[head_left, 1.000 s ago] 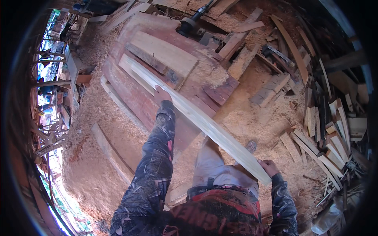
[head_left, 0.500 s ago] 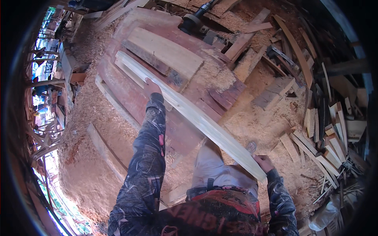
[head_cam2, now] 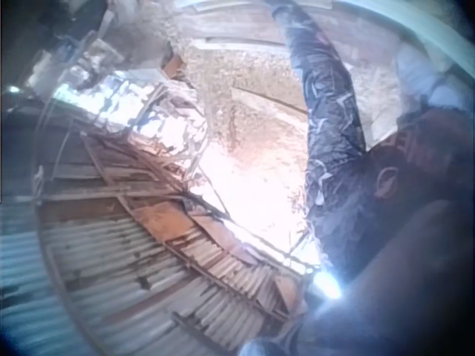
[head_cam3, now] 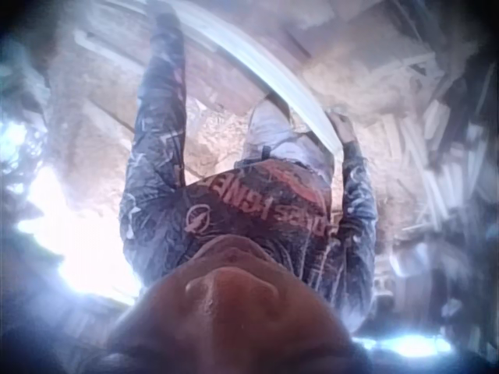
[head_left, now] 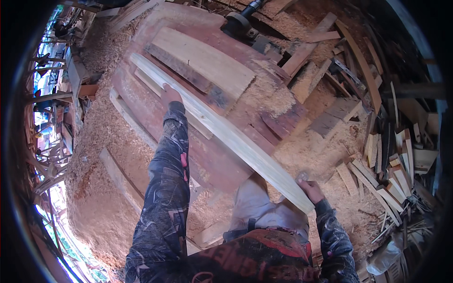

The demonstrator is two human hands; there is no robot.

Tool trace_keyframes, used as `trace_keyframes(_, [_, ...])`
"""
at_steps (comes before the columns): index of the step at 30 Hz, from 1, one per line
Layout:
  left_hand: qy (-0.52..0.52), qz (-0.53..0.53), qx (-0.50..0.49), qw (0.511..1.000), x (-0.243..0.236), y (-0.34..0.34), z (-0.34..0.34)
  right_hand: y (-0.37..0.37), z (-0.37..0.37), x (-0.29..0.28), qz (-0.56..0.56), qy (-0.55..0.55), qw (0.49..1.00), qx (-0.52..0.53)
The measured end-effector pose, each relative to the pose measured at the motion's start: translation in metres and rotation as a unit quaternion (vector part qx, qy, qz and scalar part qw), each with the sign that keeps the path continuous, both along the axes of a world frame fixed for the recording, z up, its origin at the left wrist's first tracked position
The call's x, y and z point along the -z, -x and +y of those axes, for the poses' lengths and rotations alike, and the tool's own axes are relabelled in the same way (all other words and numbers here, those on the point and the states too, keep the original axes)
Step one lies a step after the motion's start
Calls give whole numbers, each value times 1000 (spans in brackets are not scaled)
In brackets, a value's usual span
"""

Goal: The person adjusts a drive belt on a motor pulley by hand, then picks up a wood plank and feeds it through a table saw.

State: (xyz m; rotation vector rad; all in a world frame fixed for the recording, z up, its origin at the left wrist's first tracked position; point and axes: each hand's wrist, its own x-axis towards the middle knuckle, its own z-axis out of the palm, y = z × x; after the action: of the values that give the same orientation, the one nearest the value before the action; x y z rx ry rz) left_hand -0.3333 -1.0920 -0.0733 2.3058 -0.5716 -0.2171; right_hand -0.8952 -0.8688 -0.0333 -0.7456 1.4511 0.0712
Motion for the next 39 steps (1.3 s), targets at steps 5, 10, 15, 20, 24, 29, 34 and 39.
trace_keyframes(5, [-15, -19, -4, 1000, 5, -32, -18, -23, -12, 9, 1, 17, 1000, 15])
trace_keyframes(10, [-36, -47, 9, 998, 9, -41, -36, -26, -16, 23, -29, 4, 998, 64])
trace_keyframes(15, [-29, -42, -2, 999, -4, -58, -32, -62, -20, -67, 10, 371, 927, -59])
trace_keyframes(20, [-20, -16, -21, 999, 2, -51, -38, -69, 0, -61, 82, 545, 791, -264])
trace_keyframes(24, [-4, -23, 0, 1000, 7, -70, -45, -78, -7, -53, 64, 590, 764, -255])
trace_keyframes(29, [-25, -48, 31, 998, 25, -106, -55, -103, -19, -53, 67, 578, 782, -226])
trace_keyframes(34, [-110, -149, 66, 981, 39, -168, -74, -130, -35, -53, 62, 581, 780, -222])
trace_keyframes(39, [-130, -145, 87, 977, 56, -187, -92, -147, -48, -48, 73, 584, 777, -222])
